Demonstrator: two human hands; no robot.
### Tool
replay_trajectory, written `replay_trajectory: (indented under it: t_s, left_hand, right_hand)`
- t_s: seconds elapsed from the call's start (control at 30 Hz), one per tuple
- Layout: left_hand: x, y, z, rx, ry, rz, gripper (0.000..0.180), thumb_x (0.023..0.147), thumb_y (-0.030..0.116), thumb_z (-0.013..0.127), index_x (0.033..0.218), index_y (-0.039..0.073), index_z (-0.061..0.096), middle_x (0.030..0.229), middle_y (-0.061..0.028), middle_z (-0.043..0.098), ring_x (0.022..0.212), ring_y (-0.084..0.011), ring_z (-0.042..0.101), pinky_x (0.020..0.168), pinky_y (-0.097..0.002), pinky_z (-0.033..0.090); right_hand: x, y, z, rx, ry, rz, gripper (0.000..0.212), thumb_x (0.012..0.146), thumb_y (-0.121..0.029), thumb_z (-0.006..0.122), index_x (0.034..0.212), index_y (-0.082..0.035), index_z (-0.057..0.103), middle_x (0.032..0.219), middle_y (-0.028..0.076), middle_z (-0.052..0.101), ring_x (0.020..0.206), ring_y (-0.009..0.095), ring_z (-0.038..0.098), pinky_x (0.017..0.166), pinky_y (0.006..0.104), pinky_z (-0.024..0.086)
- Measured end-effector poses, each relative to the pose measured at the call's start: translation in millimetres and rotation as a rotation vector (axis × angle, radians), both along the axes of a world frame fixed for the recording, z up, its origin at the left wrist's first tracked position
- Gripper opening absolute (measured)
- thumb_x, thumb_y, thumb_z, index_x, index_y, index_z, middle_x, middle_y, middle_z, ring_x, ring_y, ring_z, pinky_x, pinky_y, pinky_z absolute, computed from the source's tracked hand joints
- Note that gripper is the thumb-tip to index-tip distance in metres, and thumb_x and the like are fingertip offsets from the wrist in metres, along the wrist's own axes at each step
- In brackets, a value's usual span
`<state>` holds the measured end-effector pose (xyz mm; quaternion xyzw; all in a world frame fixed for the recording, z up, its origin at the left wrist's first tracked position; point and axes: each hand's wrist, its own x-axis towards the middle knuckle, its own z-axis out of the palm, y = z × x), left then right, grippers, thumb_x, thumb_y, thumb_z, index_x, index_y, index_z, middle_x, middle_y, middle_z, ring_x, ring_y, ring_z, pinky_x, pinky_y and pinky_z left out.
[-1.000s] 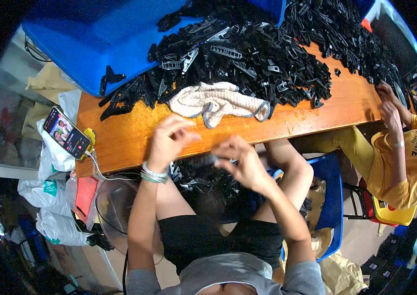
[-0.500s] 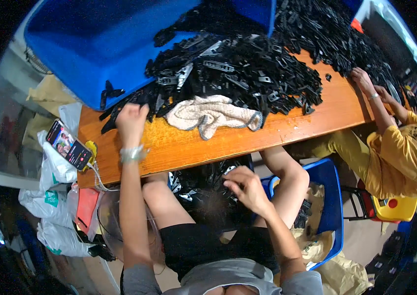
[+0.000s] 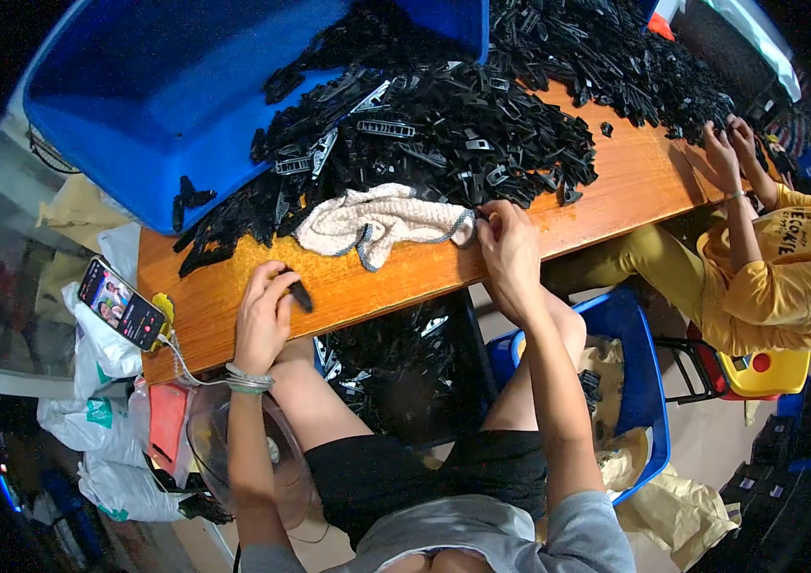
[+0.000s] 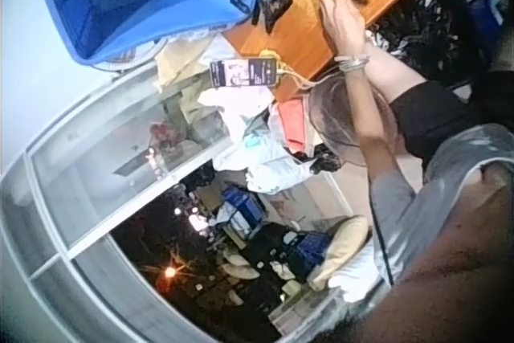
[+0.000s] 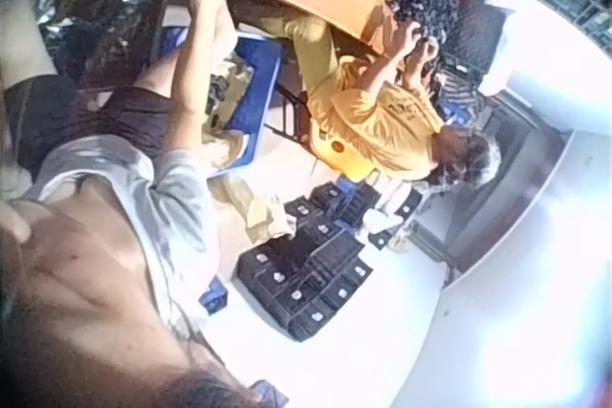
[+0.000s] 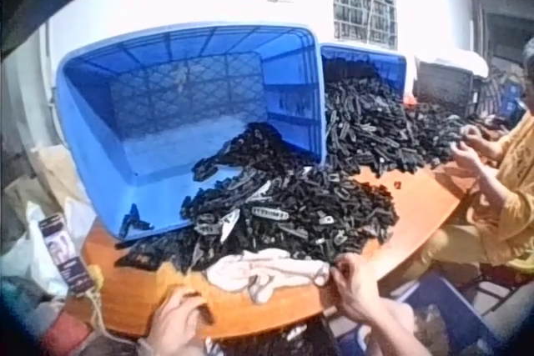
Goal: The person assembles or inspects small black plastic components by hand at a workbench.
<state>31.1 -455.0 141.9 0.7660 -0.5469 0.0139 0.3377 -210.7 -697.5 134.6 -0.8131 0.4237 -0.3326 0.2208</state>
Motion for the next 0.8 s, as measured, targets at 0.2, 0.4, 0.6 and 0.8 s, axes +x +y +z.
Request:
replay_trajectory:
  t_s: [0.2,0.4,0.6,0.8]
  left_hand:
    - [-28.0,-16.9,0.3,0.062,0.219,-0.070,0.028,0.073,0.011,0.076,0.096,0.000,0.063,0.090,-0.0125,0.056,0.082,-0.0335,0.060,0.072,-0.0404,0.048]
    - [-46.0,-31.3,-12.4,-0.062,0.348,-0.145,0.024,0.074,0.009,0.077,0.091,-0.002,0.065,0.083,-0.0110,0.053,0.072,-0.0262,0.056,0.065,-0.0346,0.046]
    - [-47.3,-31.4,-17.8,-0.109,0.354,-0.150,0.024,0.073,0.009,0.077,0.091,-0.002,0.066,0.083,-0.0103,0.052,0.071,-0.0245,0.055,0.064,-0.0340,0.045]
    - [-46.7,-31.2,-16.8,-0.109,0.340,-0.167,0.021,0.073,0.008,0.076,0.089,-0.001,0.066,0.080,-0.0095,0.050,0.069,-0.0237,0.054,0.063,-0.0349,0.045]
  right_hand:
    - [-14.8,13.3,-8.5,-0.185,0.084,0.021,0.026,0.082,-0.005,0.060,0.107,-0.007,0.065,0.092,0.014,0.061,0.089,0.031,0.058,0.080,0.0399,0.045]
    - [-14.6,25.9,-11.5,0.155,-0.322,0.122,0.029,0.088,0.003,0.056,0.116,-0.002,0.062,0.092,0.005,0.062,0.073,0.011,0.059,0.066,0.0234,0.048]
    - [22.2,85.9,3.8,0.902,-0.372,0.423,0.028,0.083,-0.001,0.068,0.111,-0.001,0.066,0.080,0.000,0.061,0.066,0.009,0.056,0.061,0.0233,0.047]
    - [27.3,72.4,0.6,0.281,-0.139,0.512,0.023,0.072,-0.010,0.076,0.092,0.000,0.070,0.079,0.013,0.062,0.077,0.027,0.059,0.069,0.0347,0.046]
